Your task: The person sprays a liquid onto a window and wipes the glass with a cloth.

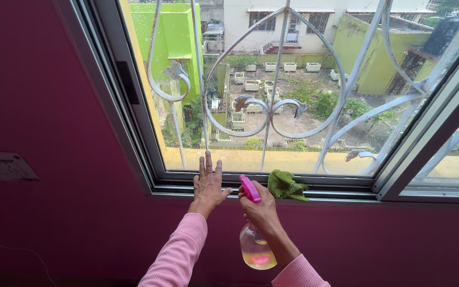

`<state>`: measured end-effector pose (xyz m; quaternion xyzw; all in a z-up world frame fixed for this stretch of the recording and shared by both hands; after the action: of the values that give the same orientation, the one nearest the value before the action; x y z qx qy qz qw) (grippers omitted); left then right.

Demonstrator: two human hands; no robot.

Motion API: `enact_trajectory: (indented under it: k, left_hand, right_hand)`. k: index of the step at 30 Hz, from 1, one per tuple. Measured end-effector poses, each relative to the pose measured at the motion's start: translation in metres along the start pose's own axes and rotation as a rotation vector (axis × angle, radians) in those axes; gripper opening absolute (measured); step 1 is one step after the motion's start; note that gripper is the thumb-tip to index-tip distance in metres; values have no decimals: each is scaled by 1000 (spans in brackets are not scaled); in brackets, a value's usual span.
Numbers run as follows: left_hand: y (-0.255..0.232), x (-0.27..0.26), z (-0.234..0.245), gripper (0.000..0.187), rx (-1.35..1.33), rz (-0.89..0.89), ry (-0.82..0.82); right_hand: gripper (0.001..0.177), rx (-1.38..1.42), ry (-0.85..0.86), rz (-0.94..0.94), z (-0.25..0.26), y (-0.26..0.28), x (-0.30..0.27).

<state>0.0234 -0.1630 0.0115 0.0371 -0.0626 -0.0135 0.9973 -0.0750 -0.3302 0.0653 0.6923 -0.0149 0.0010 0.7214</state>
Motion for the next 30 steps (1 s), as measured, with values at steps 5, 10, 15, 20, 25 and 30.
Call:
enact_trajectory:
  k: [5,10,15,20,25,30]
  left_hand:
    - [-1,0,1,114,0,-3,15]
    - [-4,1,1,113,1,-2,17]
    - [-7,1,1,114,-8,7,20]
    - [-13,1,3,115,31,-12,45]
    - [-20,-1,8,115,21,-8,39]
    - [-29,-2,14,116,44,-19,1]
  right_hand:
    - [15,12,-4,8,2,0,-2]
    - [15,-61,-21,-39,4,1,0]
    - [16,25,3,-5,7,-1,-2]
    - [15,-24,-12,-16,10,-1,-2]
    - [15,-36,-33,-31,17,0,-2]
    - [17,40,-27,-5,22,-3,-2]
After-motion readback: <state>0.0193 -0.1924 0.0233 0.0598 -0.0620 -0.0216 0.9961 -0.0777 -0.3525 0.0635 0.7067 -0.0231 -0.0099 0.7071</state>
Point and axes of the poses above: each hand's wrist, its own x-axis towards the middle knuckle, its own z-axis out of the back of the hand, y = z × x, the point moved 3 cm from there along x, towards the middle knuckle, and after that the axes turned 14 degrees about x, right-handed, at the moved point
